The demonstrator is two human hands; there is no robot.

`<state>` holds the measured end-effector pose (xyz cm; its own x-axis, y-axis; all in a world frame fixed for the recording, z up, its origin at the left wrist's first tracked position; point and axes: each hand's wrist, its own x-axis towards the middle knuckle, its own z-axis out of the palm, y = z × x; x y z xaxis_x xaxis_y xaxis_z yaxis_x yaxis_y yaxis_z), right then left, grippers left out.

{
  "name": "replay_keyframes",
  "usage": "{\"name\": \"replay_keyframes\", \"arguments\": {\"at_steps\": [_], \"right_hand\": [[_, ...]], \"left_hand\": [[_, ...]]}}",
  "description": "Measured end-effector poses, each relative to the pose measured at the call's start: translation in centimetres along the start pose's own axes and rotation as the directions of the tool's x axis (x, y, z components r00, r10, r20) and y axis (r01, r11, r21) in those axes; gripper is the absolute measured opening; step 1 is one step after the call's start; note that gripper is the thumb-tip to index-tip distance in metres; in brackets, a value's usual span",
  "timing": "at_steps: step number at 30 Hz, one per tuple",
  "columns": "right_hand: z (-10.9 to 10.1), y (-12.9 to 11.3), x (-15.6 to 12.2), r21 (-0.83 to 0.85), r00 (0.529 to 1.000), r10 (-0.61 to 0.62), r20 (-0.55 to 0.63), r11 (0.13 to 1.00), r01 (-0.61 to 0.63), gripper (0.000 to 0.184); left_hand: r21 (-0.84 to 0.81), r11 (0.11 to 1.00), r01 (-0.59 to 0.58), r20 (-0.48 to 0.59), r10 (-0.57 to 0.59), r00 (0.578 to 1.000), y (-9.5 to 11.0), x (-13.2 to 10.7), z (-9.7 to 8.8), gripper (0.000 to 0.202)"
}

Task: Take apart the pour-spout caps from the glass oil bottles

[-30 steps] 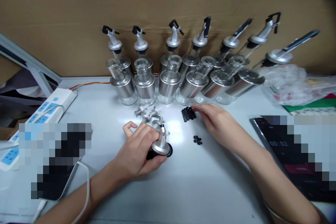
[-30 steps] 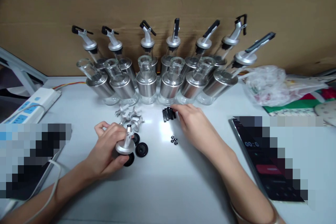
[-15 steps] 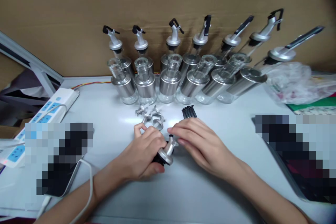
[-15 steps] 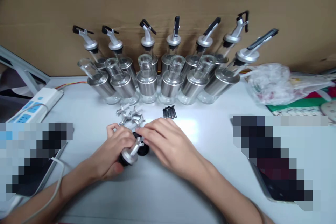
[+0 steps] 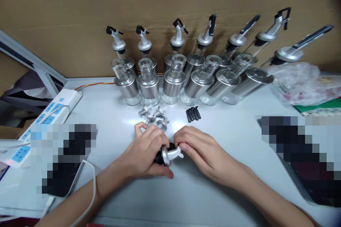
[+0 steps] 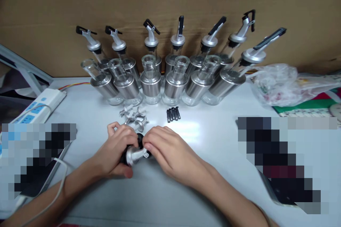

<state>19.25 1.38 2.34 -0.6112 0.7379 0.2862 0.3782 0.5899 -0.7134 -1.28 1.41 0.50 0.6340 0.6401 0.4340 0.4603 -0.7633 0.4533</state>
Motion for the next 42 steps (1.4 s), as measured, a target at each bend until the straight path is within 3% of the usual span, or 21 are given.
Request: {"name": "replay_keyframes", "arguments": {"at_steps": [6, 12, 18, 33, 42], "right_hand": [[-0.10, 0.14, 0.15, -0.133, 1.000, -0.002, 0.025, 0.991, 0.005, 0.029], [-0.27, 0.28, 0.09, -0.218, 0.998, -0.057, 0.027, 0.974, 0.062, 0.036], [-0.55, 0.20, 0.18, -0.258, 0.996, -0.087, 0.006, 0.962, 0.085, 0.035], [-0.61, 0.27, 0.26, -0.450, 0.989, -0.144, -0.026, 0.885, 0.117, 0.032], [-0.79, 0.20, 0.12, -0.369, 0.984, -0.169, -0.050, 0.919, 0.139, 0.037]], "left_hand": [[0.105, 0.994, -0.001, -0.042, 0.005, 0.999, 0.02, -0.08, 0.29, 0.055], [-0.005, 1.000, 0.005, -0.027, -0.005, 1.000, 0.29, -0.33, 0.52, 0.044], [0.025, 1.000, -0.018, -0.075, 0.020, 0.997, 0.44, -0.39, 0.82, 0.037], [0.098, 0.995, -0.028, -0.068, 0.034, 0.997, 0.30, -0.42, 0.75, 0.028], [0.123, 0.991, -0.061, -0.161, 0.080, 0.984, 0.25, -0.04, 0.62, 0.021]]}}
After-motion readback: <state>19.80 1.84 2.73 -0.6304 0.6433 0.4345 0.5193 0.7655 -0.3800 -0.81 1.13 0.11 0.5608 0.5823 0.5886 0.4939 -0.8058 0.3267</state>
